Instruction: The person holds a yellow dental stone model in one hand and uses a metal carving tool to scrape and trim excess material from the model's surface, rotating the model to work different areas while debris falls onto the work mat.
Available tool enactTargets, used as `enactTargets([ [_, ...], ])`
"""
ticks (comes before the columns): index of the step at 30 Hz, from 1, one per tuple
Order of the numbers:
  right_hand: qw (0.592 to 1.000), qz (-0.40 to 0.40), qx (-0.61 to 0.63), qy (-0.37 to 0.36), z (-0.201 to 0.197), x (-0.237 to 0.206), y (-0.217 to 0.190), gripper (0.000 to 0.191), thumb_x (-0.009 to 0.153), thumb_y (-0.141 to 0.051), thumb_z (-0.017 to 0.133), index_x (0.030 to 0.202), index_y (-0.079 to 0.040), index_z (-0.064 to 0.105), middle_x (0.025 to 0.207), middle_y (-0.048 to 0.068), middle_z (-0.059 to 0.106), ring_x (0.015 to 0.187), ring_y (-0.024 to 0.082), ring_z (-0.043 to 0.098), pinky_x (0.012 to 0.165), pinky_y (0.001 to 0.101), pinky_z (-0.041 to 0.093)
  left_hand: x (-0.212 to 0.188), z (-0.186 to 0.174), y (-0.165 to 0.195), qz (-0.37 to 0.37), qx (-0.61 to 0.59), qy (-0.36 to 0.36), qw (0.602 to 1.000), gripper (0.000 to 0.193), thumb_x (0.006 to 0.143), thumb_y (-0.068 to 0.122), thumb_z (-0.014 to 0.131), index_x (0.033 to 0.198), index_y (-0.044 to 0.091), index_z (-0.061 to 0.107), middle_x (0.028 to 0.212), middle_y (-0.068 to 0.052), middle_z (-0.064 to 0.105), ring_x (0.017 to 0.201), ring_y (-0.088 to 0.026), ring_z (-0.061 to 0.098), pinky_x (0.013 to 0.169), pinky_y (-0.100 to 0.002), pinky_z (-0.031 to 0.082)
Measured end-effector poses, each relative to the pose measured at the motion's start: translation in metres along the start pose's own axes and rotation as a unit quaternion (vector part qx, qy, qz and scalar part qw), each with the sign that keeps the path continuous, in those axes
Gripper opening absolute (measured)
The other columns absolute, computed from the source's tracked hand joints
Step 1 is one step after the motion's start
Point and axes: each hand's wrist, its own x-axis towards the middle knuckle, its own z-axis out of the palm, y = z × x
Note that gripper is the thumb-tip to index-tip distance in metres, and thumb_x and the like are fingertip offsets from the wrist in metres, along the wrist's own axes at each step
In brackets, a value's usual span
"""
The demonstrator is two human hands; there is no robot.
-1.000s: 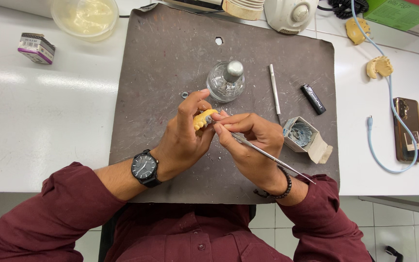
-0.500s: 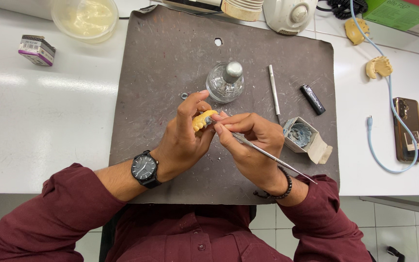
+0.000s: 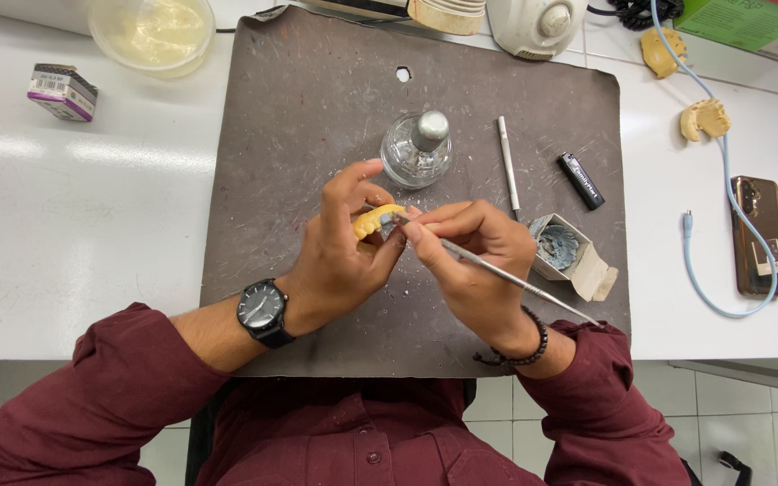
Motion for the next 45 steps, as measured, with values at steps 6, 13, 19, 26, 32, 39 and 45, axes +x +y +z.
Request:
enactTargets([
  [6, 0.999, 0.006, 0.054, -0.004, -0.015, 0.008, 0.001, 0.015, 0.100, 0.004, 0.072, 0.096, 0.001, 0.057, 0.103, 0.015, 0.073, 0.100, 0.017, 0.077, 0.078, 0.0222, 0.060, 0.006, -0.005, 0.010, -0.167, -0.128, -0.001, 0.978, 0.076, 0.091, 0.007, 0.081, 0.147, 0.002, 0.030, 0.091, -0.007, 0.071, 0.071, -0.010, 0.068, 0.061, -0.021, 0.052],
  [13, 0.999, -0.030, -0.016, -0.015, -0.006, 0.006, -0.002, 0.015, 0.097, 0.006, 0.074, 0.095, 0.003, 0.060, 0.104, 0.018, 0.075, 0.099, 0.018, 0.075, 0.085, 0.0259, 0.064, 0.004, -0.002, 0.010, -0.125, -0.081, 0.002, 0.989, 0.077, 0.091, 0.006, 0.081, 0.148, 0.002, 0.030, 0.097, -0.007, 0.071, 0.084, -0.014, 0.074, 0.070, -0.025, 0.057],
  [19, 0.995, -0.074, -0.058, -0.015, 0.004, 0.003, -0.006, 0.014, 0.094, 0.007, 0.076, 0.092, 0.002, 0.063, 0.102, 0.017, 0.077, 0.098, 0.018, 0.077, 0.085, 0.0264, 0.064, -0.004, 0.005, 0.005, -0.049, -0.042, 0.025, 0.998, 0.072, 0.099, 0.003, 0.076, 0.150, 0.005, 0.026, 0.109, -0.011, 0.068, 0.099, -0.020, 0.077, 0.080, -0.030, 0.064],
  [26, 0.994, -0.088, -0.066, -0.026, 0.006, 0.005, -0.009, 0.012, 0.094, 0.008, 0.076, 0.093, 0.003, 0.066, 0.102, 0.017, 0.077, 0.104, 0.022, 0.078, 0.097, 0.0325, 0.064, -0.005, 0.006, -0.001, -0.008, -0.019, 0.022, 1.000, 0.069, 0.101, -0.003, 0.072, 0.151, 0.006, 0.024, 0.109, -0.012, 0.068, 0.096, -0.021, 0.076, 0.077, -0.030, 0.064],
  [32, 0.998, -0.043, -0.041, -0.016, 0.007, 0.004, -0.009, 0.011, 0.094, 0.007, 0.075, 0.092, 0.003, 0.065, 0.102, 0.016, 0.077, 0.100, 0.021, 0.078, 0.091, 0.0299, 0.065, -0.006, 0.005, -0.001, 0.000, -0.008, 0.018, 1.000, 0.071, 0.101, -0.005, 0.071, 0.151, 0.007, 0.024, 0.109, -0.012, 0.068, 0.095, -0.021, 0.076, 0.077, -0.030, 0.063],
  [39, 0.996, -0.056, -0.065, -0.020, 0.005, 0.004, -0.009, 0.011, 0.093, 0.006, 0.076, 0.092, 0.002, 0.066, 0.101, 0.016, 0.077, 0.098, 0.020, 0.078, 0.088, 0.0281, 0.064, -0.005, 0.003, 0.000, 0.026, 0.002, 0.015, 1.000, 0.071, 0.101, -0.005, 0.072, 0.151, 0.008, 0.023, 0.108, -0.012, 0.067, 0.097, -0.021, 0.074, 0.078, -0.031, 0.062],
  [45, 0.996, -0.069, -0.024, -0.040, 0.006, 0.002, -0.009, 0.010, 0.096, 0.006, 0.075, 0.095, 0.003, 0.065, 0.105, 0.017, 0.076, 0.107, 0.021, 0.076, 0.097, 0.0299, 0.063, -0.004, 0.003, 0.000, 0.030, 0.002, 0.017, 0.999, 0.071, 0.101, -0.006, 0.071, 0.151, 0.009, 0.023, 0.107, -0.011, 0.067, 0.096, -0.021, 0.074, 0.078, -0.031, 0.062],
])
